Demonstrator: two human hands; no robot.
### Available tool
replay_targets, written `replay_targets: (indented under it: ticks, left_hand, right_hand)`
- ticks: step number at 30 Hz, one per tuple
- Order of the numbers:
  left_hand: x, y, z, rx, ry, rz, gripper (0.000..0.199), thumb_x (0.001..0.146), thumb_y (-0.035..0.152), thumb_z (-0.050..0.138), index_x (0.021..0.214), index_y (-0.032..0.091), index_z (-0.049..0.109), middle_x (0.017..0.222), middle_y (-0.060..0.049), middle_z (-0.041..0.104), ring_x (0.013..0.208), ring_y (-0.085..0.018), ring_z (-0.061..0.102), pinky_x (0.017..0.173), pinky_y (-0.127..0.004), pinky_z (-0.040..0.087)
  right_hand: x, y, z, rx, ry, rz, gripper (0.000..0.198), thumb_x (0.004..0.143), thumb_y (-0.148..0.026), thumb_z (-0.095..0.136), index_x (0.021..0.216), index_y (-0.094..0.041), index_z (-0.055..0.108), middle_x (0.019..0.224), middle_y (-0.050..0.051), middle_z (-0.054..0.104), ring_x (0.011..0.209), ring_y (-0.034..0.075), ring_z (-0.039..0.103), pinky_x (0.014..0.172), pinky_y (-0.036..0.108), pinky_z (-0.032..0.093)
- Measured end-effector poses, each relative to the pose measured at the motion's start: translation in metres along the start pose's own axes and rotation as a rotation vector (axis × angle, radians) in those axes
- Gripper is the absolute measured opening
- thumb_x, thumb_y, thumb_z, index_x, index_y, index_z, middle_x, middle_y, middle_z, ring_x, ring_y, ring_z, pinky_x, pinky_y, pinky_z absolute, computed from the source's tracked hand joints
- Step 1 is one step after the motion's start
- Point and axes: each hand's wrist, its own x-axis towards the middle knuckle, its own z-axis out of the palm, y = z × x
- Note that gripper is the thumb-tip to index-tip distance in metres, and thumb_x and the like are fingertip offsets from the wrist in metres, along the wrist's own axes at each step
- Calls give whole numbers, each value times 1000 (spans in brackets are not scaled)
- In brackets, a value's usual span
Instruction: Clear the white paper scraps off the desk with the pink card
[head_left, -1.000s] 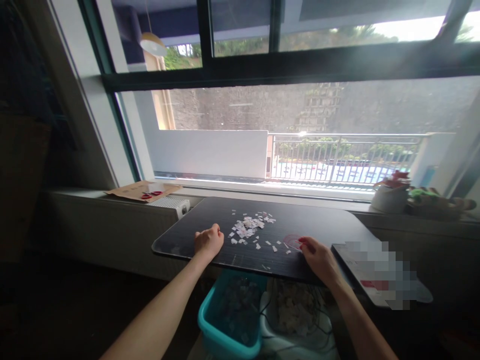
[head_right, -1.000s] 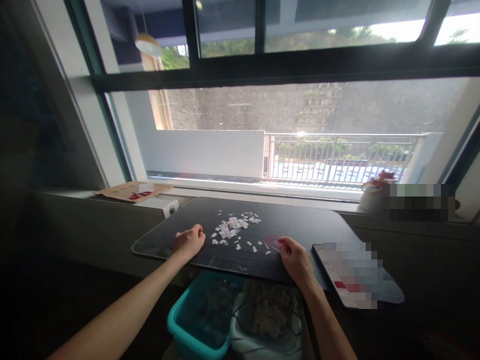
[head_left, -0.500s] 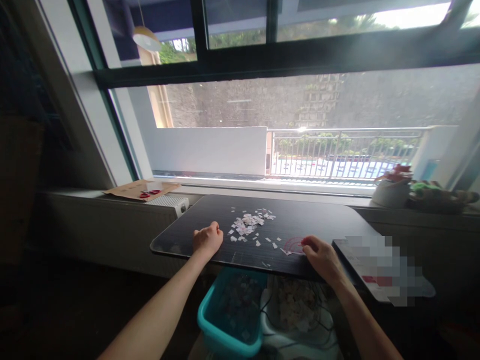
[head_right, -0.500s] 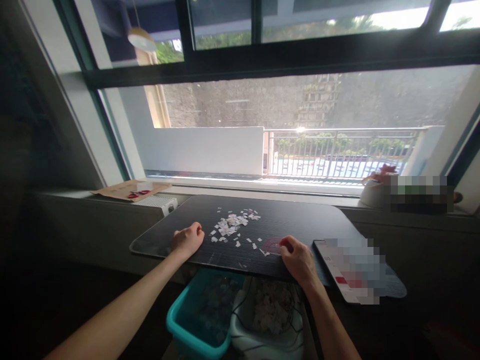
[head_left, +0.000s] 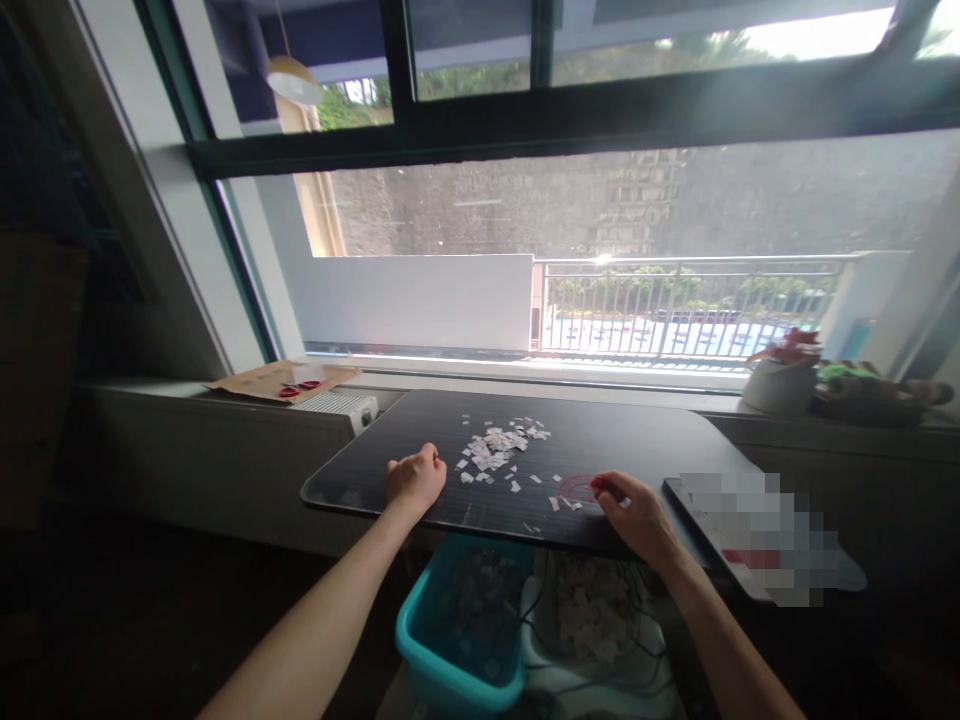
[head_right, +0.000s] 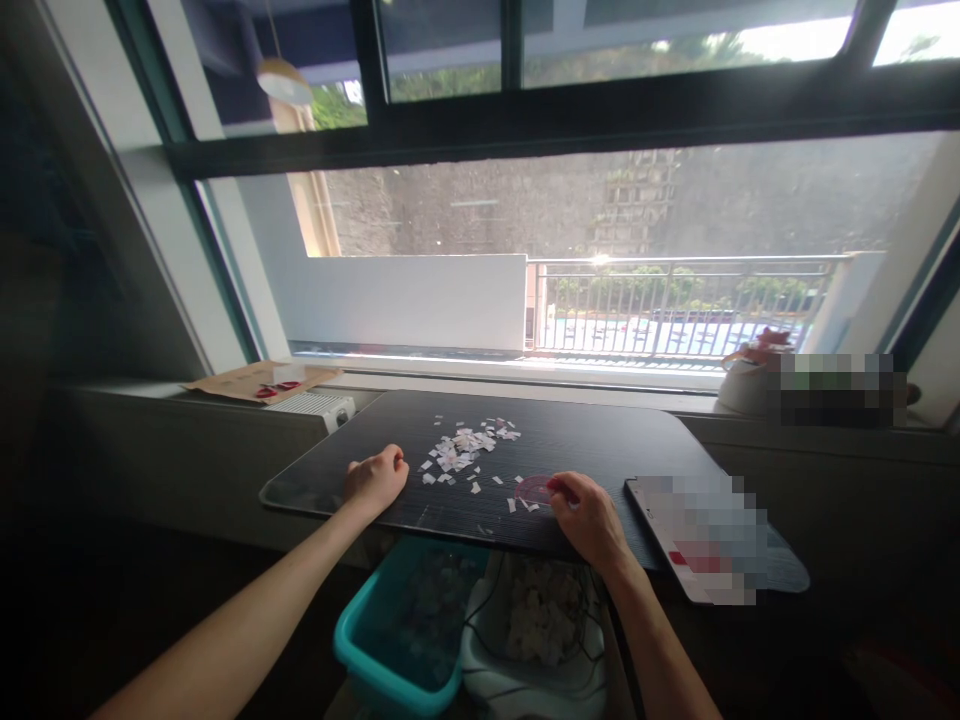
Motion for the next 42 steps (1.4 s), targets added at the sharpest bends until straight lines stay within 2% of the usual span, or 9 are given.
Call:
replay_targets:
  ticks: [5, 15, 31, 35, 39, 42]
  left_hand:
    - [0, 0, 1, 6, 2, -9, 26, 95, 37, 52, 104, 14, 60, 93, -4, 64, 84, -19, 63, 84, -43, 48]
    - [1, 0, 1, -2, -10, -25, 28, 94, 36, 54, 111, 15, 58, 108, -7, 61, 93, -21, 61, 85, -43, 49]
    - [0, -1, 1, -18, -10, -7, 27, 94, 38, 53, 107, 14, 59, 100, -6, 62, 85, -19, 61, 80, -40, 49]
    - [-1, 0, 0, -18, -9, 4, 27, 96, 38, 51, 104, 14, 60, 92, -4, 64, 82, -18, 62, 83, -41, 48]
    - [-1, 1, -2, -4, -5, -8, 27, 95, 38, 52, 105, 14, 60, 95, -5, 64, 85, -19, 62, 84, -43, 48]
    - [-1, 1, -2, 1, -4, -6, 26, 95, 37, 52, 104, 14, 60, 94, -4, 64, 84, -19, 62, 84, -42, 48]
  right_hand:
    - [0, -1, 0, -13, 11, 18, 24, 77, -25, 48, 85, -19, 70, 81, 4, 73, 71, 19, 64, 67, 29, 47]
    - [1, 0, 2, -2, 1, -16, 25, 79, -26, 48, 90, -19, 70, 84, 4, 73, 71, 18, 64, 67, 27, 47]
    - [1, 0, 2, 20, 9, -42, 27, 82, -29, 48, 93, -18, 70, 86, 6, 74, 70, 18, 63, 67, 29, 49]
    - [-1, -2, 1, 26, -6, -38, 25, 79, -27, 48, 89, -19, 69, 84, 5, 74, 72, 18, 65, 66, 28, 48]
    - [-1, -3, 0, 24, -8, -12, 23, 76, -24, 47, 83, -18, 68, 77, 3, 72, 68, 17, 64, 65, 27, 48]
    - [-1, -3, 0, 24, 8, 8, 25, 76, -25, 46, 86, -18, 68, 77, 3, 72, 68, 17, 64, 65, 27, 48]
